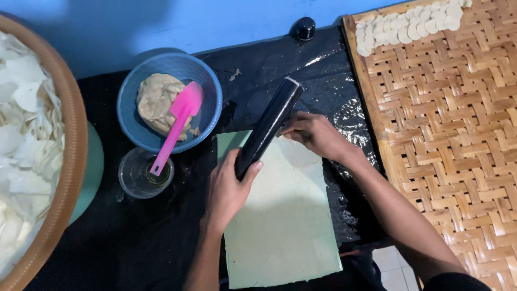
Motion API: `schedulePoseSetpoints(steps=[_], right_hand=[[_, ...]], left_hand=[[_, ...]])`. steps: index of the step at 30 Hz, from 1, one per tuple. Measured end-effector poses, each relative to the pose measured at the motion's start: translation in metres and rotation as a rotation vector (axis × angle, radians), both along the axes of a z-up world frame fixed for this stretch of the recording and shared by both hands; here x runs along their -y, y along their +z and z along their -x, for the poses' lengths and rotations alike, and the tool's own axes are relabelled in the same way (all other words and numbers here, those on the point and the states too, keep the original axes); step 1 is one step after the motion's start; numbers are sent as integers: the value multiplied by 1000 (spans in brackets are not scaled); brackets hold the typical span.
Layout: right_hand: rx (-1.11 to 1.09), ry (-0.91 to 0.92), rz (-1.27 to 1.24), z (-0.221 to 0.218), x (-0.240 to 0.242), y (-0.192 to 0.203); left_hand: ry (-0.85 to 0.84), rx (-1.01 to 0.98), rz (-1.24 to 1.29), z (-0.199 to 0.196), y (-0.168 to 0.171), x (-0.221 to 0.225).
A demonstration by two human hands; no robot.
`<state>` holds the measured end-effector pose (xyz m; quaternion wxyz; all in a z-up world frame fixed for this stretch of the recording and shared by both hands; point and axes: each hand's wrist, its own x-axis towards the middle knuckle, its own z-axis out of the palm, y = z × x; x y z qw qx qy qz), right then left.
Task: Flattening and shaping dough sheets using a rolling pin on a workstation.
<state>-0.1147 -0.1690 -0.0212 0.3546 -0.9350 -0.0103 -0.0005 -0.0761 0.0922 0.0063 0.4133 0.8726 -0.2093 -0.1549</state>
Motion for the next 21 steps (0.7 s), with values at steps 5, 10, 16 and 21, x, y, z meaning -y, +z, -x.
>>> schedulePoseSetpoints(steps=[5, 10, 16, 21], right_hand=[[222, 127, 54, -14, 3, -15], [282, 105, 120, -16, 7, -20], [-50, -318, -46, 22, 30, -30], [539, -646, 22, 75, 20, -30]], left_hand=[[7, 31, 39, 5, 3, -8], [4, 88, 68, 4, -3, -9], [-54, 348, -41, 5, -22, -6], [-275, 683, -183, 11, -52, 16]])
